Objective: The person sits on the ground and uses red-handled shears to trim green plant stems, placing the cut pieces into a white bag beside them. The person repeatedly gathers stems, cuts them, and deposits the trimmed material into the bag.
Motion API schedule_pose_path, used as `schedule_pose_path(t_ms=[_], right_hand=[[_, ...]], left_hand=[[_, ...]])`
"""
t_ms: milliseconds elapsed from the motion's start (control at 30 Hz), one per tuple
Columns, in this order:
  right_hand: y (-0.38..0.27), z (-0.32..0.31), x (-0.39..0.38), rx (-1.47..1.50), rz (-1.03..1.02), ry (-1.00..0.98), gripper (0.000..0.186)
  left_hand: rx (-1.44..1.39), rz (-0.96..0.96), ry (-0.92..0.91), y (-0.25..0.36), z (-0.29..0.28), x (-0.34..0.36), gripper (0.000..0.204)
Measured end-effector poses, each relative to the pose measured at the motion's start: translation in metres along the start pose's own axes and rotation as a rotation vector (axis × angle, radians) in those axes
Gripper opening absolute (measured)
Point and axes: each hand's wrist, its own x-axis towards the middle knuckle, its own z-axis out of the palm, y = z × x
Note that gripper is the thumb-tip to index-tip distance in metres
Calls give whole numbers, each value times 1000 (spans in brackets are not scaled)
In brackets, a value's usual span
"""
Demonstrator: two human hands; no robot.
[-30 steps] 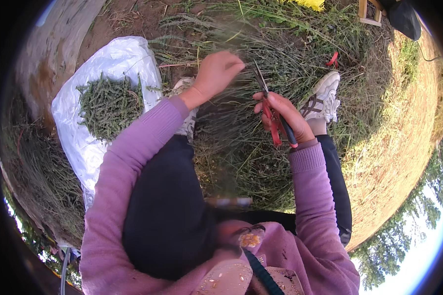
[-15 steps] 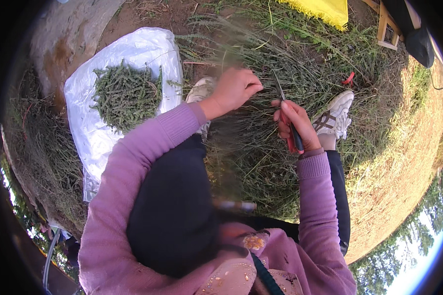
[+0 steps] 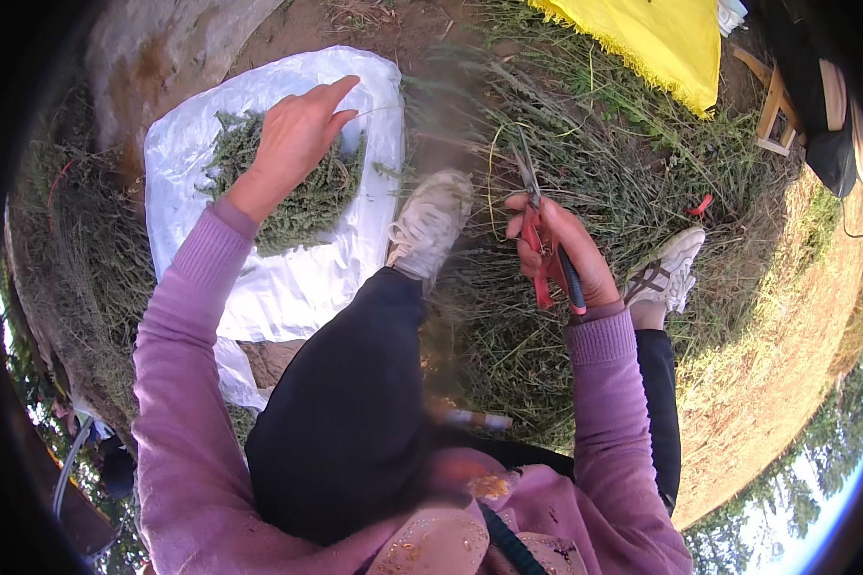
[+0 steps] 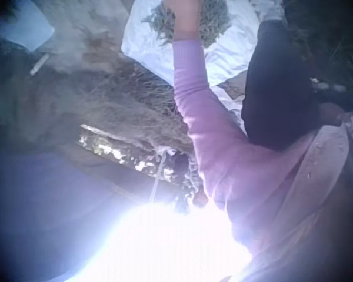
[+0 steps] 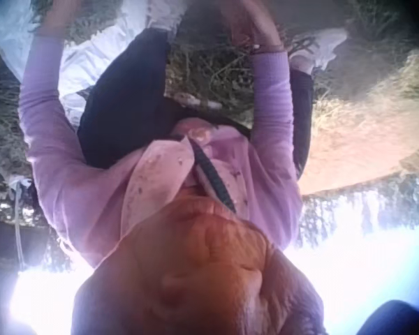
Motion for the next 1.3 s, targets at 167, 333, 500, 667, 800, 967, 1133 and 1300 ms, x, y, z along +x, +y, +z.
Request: schedule_pose_path(t_ms=[167,333,500,667,800,967,1133,1300], right_hand=[[4,23,45,28,102,20,52],[6,22,73,-15,117,81,54],[-7,33,97,-83,125,182,52],[-9,37,89,142,-58,229,47],[-3,45,73,109,-23,186,52],[4,48,69,20,4,161,51],[13,58,82,-42,66,134,55],[13,60,110,-38,41,103,58]], left_hand=[[-180,224,-8,29,76,77,24],[-199,259,-47,34,81,85,15],[-267,280,-45,31,79,80,13],[-352,200,-63,11,78,85,9],[-268,304,-54,12,87,86,9],[-162,217,-146,6,90,98,10],[-483,179,-143,-4,75,103,12],[-655,14,-309,6,58,93,16]])
